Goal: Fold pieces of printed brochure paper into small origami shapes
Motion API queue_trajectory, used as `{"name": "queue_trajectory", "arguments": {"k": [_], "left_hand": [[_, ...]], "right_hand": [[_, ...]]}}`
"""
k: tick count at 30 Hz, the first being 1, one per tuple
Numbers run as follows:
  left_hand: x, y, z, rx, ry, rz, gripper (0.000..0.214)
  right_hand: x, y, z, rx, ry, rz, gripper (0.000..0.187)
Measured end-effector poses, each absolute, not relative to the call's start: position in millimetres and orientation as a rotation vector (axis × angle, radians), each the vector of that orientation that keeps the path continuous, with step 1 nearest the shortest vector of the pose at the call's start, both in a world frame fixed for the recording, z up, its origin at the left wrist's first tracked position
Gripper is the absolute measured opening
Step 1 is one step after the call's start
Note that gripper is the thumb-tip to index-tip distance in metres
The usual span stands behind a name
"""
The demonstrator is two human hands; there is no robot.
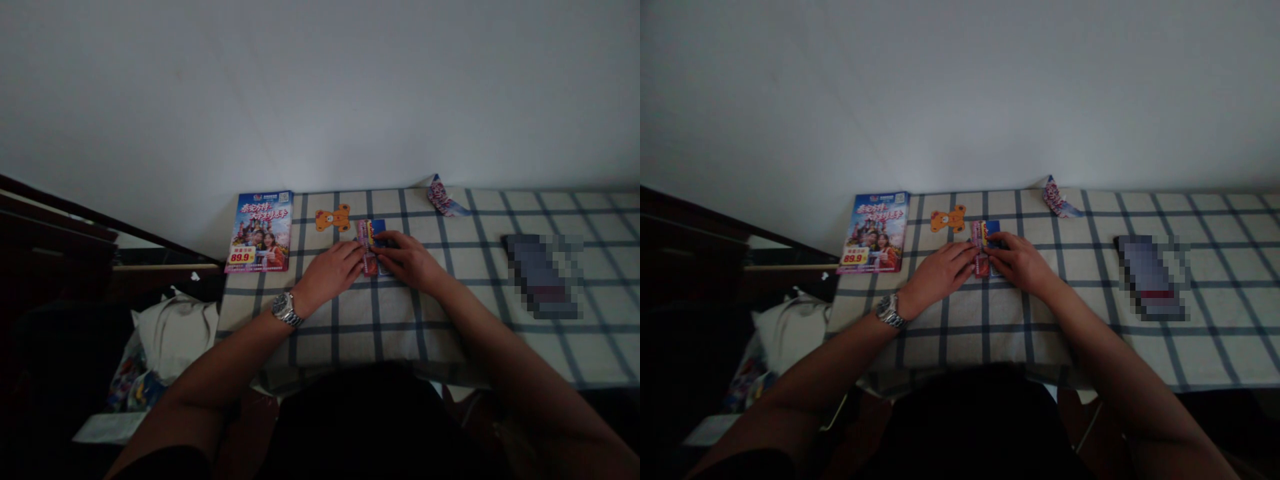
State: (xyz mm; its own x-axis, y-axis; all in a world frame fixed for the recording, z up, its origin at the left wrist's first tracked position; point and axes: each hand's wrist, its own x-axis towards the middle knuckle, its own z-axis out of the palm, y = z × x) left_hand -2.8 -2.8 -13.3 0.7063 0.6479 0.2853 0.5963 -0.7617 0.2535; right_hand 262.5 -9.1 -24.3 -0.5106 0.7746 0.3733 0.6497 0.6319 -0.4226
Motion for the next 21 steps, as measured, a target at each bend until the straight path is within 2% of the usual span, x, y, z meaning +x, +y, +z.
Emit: {"name": "queue_trajectory", "arguments": {"k": [7,21], "left_hand": [[-2.5,-2.1,-11.8,2.786,1.008,0.554,0.035],[0.4,-2.6,-10.5,2.824,1.046,0.525,0.036]], "right_hand": [[267.1,-10.0,-26.1,-1.095,-2.317,0.334,0.033],[260.5,-0.4,-28.4,-1.103,-2.221,0.412,0.025]]}}
